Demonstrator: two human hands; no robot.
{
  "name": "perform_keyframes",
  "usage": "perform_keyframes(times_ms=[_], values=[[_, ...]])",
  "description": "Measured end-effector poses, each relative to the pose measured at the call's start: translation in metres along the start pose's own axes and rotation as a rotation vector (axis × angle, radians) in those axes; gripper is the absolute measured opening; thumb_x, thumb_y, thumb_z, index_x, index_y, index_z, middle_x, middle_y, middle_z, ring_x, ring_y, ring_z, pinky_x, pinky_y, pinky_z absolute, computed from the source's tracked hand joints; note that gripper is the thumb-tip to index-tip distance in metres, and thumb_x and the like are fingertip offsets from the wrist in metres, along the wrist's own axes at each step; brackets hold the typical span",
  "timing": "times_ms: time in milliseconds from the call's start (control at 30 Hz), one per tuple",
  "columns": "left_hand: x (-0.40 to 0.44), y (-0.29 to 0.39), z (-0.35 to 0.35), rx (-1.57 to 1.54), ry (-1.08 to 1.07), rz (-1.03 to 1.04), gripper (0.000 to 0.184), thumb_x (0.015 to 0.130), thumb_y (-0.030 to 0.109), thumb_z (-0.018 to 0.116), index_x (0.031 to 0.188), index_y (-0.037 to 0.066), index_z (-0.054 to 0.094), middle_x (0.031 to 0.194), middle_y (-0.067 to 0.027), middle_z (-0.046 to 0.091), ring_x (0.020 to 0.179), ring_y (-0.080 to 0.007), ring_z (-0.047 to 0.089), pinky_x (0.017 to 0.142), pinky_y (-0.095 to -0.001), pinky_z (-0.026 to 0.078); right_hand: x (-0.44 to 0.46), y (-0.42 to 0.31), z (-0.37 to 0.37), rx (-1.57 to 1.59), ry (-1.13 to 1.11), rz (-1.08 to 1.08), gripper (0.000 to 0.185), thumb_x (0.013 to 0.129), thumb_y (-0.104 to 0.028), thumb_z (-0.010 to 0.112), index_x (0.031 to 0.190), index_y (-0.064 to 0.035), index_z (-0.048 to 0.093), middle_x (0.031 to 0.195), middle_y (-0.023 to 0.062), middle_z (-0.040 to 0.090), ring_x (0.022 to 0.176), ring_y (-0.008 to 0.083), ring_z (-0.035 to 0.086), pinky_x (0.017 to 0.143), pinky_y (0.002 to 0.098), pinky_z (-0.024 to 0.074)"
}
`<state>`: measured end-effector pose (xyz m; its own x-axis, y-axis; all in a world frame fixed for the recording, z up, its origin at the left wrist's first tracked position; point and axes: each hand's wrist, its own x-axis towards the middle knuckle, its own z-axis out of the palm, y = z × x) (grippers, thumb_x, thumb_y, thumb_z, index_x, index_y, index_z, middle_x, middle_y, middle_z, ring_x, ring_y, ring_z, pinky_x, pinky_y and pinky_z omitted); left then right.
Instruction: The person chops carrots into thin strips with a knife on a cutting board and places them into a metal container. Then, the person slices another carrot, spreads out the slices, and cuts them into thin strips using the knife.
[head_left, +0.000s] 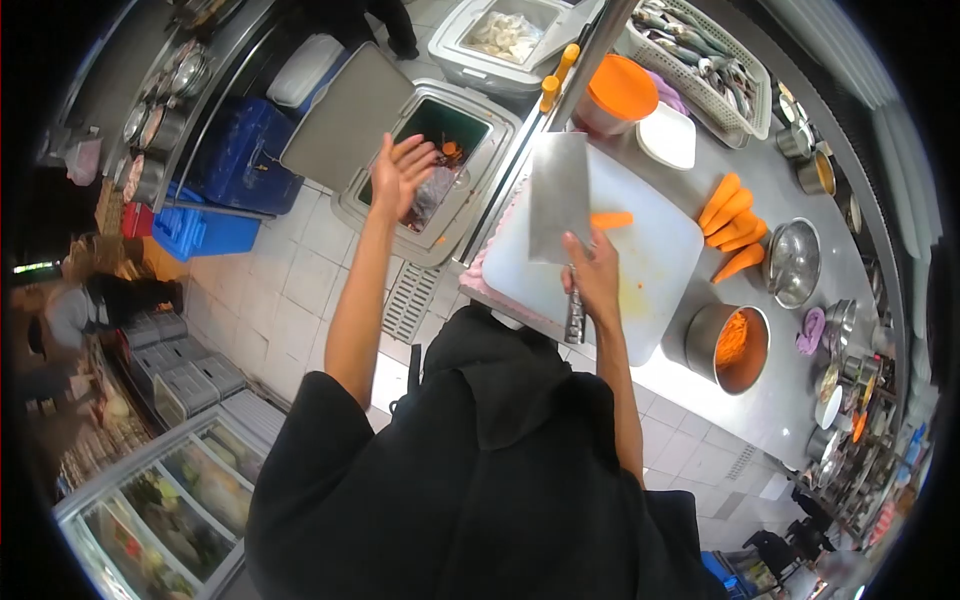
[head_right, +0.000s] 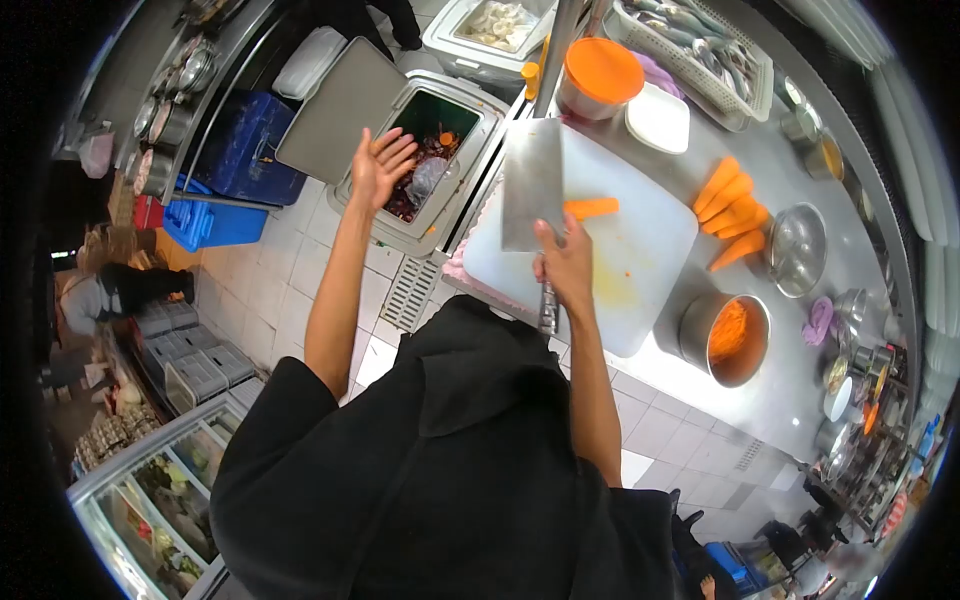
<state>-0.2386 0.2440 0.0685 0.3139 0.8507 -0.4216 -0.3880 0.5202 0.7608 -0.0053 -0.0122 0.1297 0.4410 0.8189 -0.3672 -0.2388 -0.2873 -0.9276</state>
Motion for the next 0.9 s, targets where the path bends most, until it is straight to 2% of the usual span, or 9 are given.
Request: perform_keyframes(times_ms=[67, 267, 433, 500, 600, 633, 667, 800, 900], values=[[0.025, 0.003, -0.027, 1.583, 0.261, 0.128, 0.048, 0.101, 0.046, 0.05, 0.121, 0.006, 0.069, 0.128, -0.0204, 0.066, 0.118, -0.036, 0.063, 0.1, -0.0464, 0.05, -0.015, 0.002, -0.023, -0.017, 0.058, -0.012, 0.04, 0.099, -0.02, 0.064, 0.129, 0.0032, 0.051, 0.083, 0.0066, 0.064, 0.044, 0.0101, 0.051, 0.04, 0.0258, 0.0373], [-0.01, -0.036, 0.029, 1.493, -0.057, 0.511, 0.022, 0.095, 0.026, 0.066, 0.1, 0.006, 0.075, 0.105, -0.02, 0.072, 0.097, -0.0297, 0.072, 0.084, -0.0377, 0.054, -0.069, 0.032, -0.092, -0.378, 0.52, 0.017, 0.034, 0.095, -0.011, 0.061, 0.125, 0.0038, 0.053, 0.073, 0.0096, 0.061, 0.046, 0.0127, 0.055, 0.041, 0.029, 0.042], [-0.065, -0.075, 0.15, 0.509, -0.694, 0.044, 0.068, 0.096, 0.043, 0.063, 0.149, 0.006, 0.042, 0.149, -0.019, 0.049, 0.132, -0.0346, 0.053, 0.112, -0.0471, 0.041, -0.088, 0.071, -0.119, -0.447, 0.581, 0.077, 0.031, 0.095, -0.01, 0.059, 0.123, 0.0019, 0.053, 0.068, 0.0123, 0.062, 0.047, 0.0171, 0.058, 0.044, 0.0327, 0.0445], [-0.064, -0.074, 0.169, -0.716, -0.941, -0.487, 0.089, 0.094, 0.067, 0.049, 0.158, 0.009, 0.024, 0.158, -0.0206, 0.035, 0.145, -0.033, 0.037, 0.12, -0.0561, 0.026, -0.093, 0.08, -0.115, -0.577, 0.617, 0.064, 0.031, 0.096, -0.01, 0.055, 0.125, -0.0004, 0.052, 0.066, 0.0215, 0.063, 0.051, 0.0296, 0.061, 0.053, 0.0421, 0.0472], [-0.072, -0.075, 0.183, -0.828, -0.946, -0.464, 0.093, 0.094, 0.072, 0.038, 0.159, 0.008, 0.02, 0.165, -0.0181, 0.02, 0.154, -0.029, 0.014, 0.124, -0.059, 0.004, -0.094, 0.08, -0.116, -0.599, 0.577, 0.107, 0.036, 0.094, -0.007, 0.053, 0.129, -0.002, 0.045, 0.071, 0.0265, 0.064, 0.061, 0.0413, 0.064, 0.058, 0.0494, 0.0472], [-0.073, -0.076, 0.186, -0.857, -0.958, -0.483, 0.082, 0.098, 0.06, 0.048, 0.156, 0.007, 0.026, 0.157, -0.0182, 0.036, 0.144, -0.03, 0.038, 0.121, -0.0552, 0.025, -0.094, 0.085, -0.117, -0.591, 0.582, 0.107, 0.036, 0.094, -0.007, 0.053, 0.129, -0.002, 0.045, 0.071, 0.0265, 0.064, 0.061, 0.0413, 0.064, 0.058, 0.0494, 0.0472], [-0.066, -0.083, 0.186, -0.849, -0.963, -0.489, 0.082, 0.098, 0.06, 0.048, 0.156, 0.007, 0.026, 0.157, -0.0182, 0.036, 0.144, -0.03, 0.038, 0.121, -0.0552, 0.025, -0.092, 0.093, -0.12, -0.619, 0.538, 0.075, 0.039, 0.093, -0.006, 0.052, 0.13, -0.0023, 0.041, 0.073, 0.029, 0.064, 0.066, 0.0461, 0.063, 0.061, 0.0533, 0.0465], [-0.038, -0.124, 0.176, -0.325, -0.507, -0.288, 0.069, 0.083, 0.019, 0.081, 0.142, 0.01, 0.046, 0.124, -0.0143, 0.053, 0.118, -0.0272, 0.054, 0.1, -0.0463, 0.048, -0.091, 0.095, -0.12, -0.67, 0.469, 0.095, 0.044, 0.09, -0.001, 0.05, 0.131, -0.0025, 0.032, 0.077, 0.035, 0.062, 0.076, 0.0563, 0.059, 0.066, 0.0613, 0.0447], [-0.074, -0.125, 0.188, 1.596, -0.546, 0.774, 0.075, 0.073, 0.018, 0.084, 0.14, 0.018, 0.05, 0.126, -0.0159, 0.052, 0.115, -0.0331, 0.054, 0.094, -0.0438, 0.049, -0.092, 0.09, -0.117, -0.702, 0.47, 0.035, 0.044, 0.088, 0.0, 0.05, 0.128, 0.0, 0.032, 0.075, 0.0356, 0.061, 0.074, 0.0566, 0.059, 0.066, 0.0619, 0.0456]])
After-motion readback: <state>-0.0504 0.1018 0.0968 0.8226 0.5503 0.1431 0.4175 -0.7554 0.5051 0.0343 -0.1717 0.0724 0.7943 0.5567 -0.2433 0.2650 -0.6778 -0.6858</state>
